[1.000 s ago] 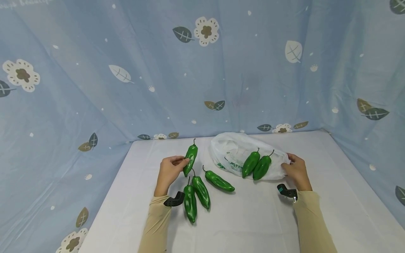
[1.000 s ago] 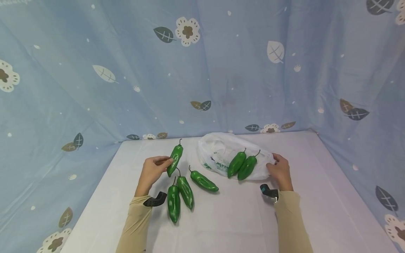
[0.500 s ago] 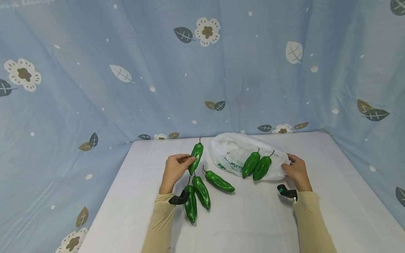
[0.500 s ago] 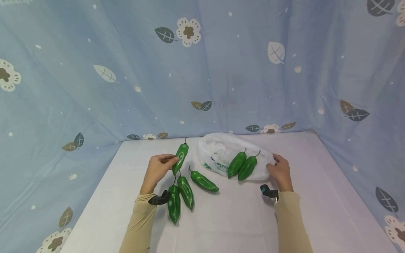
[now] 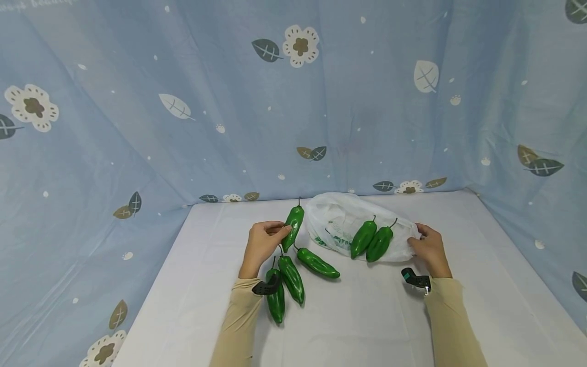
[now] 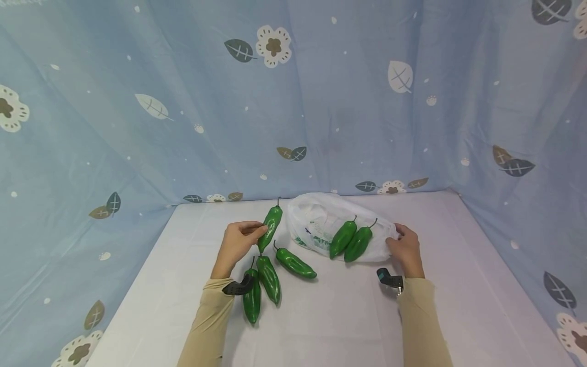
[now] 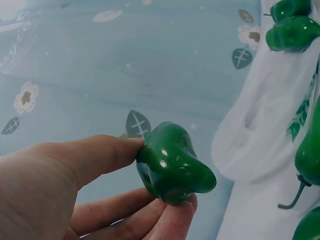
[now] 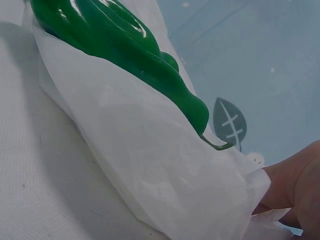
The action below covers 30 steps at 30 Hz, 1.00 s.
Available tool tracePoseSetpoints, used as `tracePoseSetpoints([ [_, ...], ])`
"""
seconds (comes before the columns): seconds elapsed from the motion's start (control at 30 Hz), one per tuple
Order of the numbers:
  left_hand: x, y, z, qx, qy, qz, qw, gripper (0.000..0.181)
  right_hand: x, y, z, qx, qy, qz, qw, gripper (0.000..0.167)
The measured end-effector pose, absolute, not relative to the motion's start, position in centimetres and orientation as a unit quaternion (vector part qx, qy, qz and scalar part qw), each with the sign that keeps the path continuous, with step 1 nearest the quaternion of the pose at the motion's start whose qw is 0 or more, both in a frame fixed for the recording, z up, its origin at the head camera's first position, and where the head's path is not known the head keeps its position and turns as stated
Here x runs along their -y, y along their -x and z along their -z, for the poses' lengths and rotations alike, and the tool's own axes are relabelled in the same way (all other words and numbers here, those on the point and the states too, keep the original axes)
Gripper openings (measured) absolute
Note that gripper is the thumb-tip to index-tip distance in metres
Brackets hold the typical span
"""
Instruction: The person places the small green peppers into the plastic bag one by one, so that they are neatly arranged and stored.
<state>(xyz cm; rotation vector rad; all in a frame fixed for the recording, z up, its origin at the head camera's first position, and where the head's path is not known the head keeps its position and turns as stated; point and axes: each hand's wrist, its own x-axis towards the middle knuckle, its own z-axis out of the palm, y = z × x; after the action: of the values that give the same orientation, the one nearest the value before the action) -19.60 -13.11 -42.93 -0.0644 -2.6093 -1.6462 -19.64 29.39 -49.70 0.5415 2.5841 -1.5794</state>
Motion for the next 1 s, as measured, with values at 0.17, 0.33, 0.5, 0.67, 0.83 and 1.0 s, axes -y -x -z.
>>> tracePoseSetpoints([
  [0.17,12.5,19.6,43.0,0.840,0.028,0.541,0.020,0.036,-29.4,19.6,49.9,-0.841,-0.175,0.511,0.027,0.067],
  [0.33,12.0,19.6,43.0,0.843,0.037,0.536,0.021,0.037,-29.5,19.6,50.0,-0.842,-0.175,0.509,0.025,0.067],
  [0.5,11.4,19.8,43.2,0.844,0.045,0.534,0.022,0.036,-29.5,19.8,50.0,-0.839,-0.180,0.512,0.029,0.068],
  [0.67,10.9,19.9,43.4,0.843,0.049,0.536,0.017,0.033,-29.4,19.8,49.8,-0.840,-0.178,0.512,0.031,0.068],
  [0.83,10.4,20.0,43.1,0.847,0.057,0.527,0.021,0.034,-29.3,19.6,49.6,-0.842,-0.176,0.509,0.029,0.068],
  [1.0,10.0,20.2,43.2,0.851,0.069,0.520,0.022,0.035,-29.2,19.5,49.5,-0.844,-0.179,0.504,0.028,0.068],
])
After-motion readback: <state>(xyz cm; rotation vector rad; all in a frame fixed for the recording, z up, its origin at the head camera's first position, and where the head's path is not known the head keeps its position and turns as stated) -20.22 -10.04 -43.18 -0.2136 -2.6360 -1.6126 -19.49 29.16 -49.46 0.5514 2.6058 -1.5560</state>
